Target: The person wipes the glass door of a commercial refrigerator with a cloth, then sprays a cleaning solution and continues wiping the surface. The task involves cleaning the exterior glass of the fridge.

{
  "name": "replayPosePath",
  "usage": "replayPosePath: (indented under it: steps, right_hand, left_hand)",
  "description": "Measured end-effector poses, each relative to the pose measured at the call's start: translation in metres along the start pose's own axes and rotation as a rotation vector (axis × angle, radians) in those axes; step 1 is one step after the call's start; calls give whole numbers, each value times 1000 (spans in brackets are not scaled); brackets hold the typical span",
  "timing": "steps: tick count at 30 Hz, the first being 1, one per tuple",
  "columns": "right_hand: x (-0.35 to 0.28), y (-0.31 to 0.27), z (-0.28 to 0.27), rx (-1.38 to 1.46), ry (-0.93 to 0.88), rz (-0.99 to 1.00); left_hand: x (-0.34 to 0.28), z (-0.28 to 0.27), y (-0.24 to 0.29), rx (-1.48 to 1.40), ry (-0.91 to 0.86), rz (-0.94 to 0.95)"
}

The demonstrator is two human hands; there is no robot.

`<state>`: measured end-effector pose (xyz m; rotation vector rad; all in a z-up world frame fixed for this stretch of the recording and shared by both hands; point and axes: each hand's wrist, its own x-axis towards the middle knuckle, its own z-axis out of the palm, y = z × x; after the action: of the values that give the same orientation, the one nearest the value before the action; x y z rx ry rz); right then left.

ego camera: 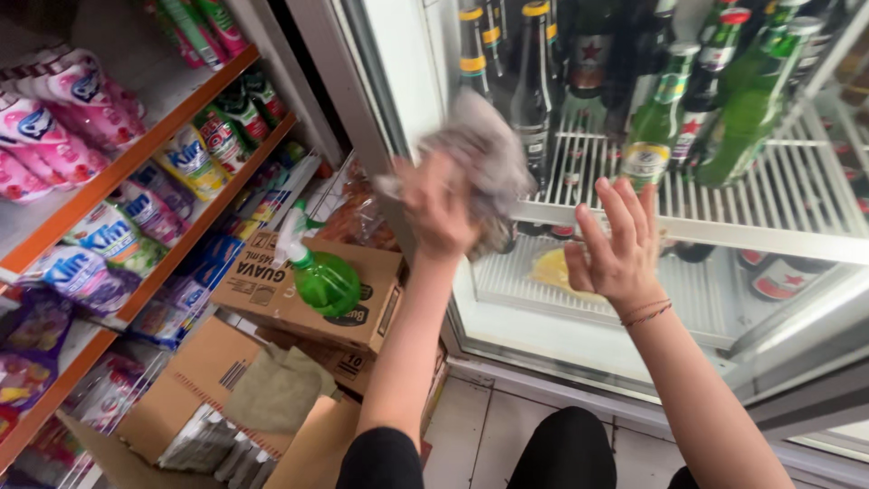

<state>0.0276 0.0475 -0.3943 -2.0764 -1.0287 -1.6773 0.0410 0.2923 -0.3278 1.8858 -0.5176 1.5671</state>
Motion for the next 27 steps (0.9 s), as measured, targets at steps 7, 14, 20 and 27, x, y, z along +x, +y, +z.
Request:
replayPosePath:
  steps: [7, 14, 20, 27]
  right_hand:
    - [-14, 11, 13, -154, -56, -8]
    - [-17, 27, 17, -240, 1, -113]
    - [-25, 30, 0, -114, -28, -147]
    - [-90, -5, -10, 428, -140, 169]
  left_hand:
    - [35, -5, -44, 199, 474, -69]
    - [-224, 25, -42, 143, 375, -504]
    - [-301, 27, -17, 146, 221, -798]
    - [-230, 35, -64, 195, 293, -387]
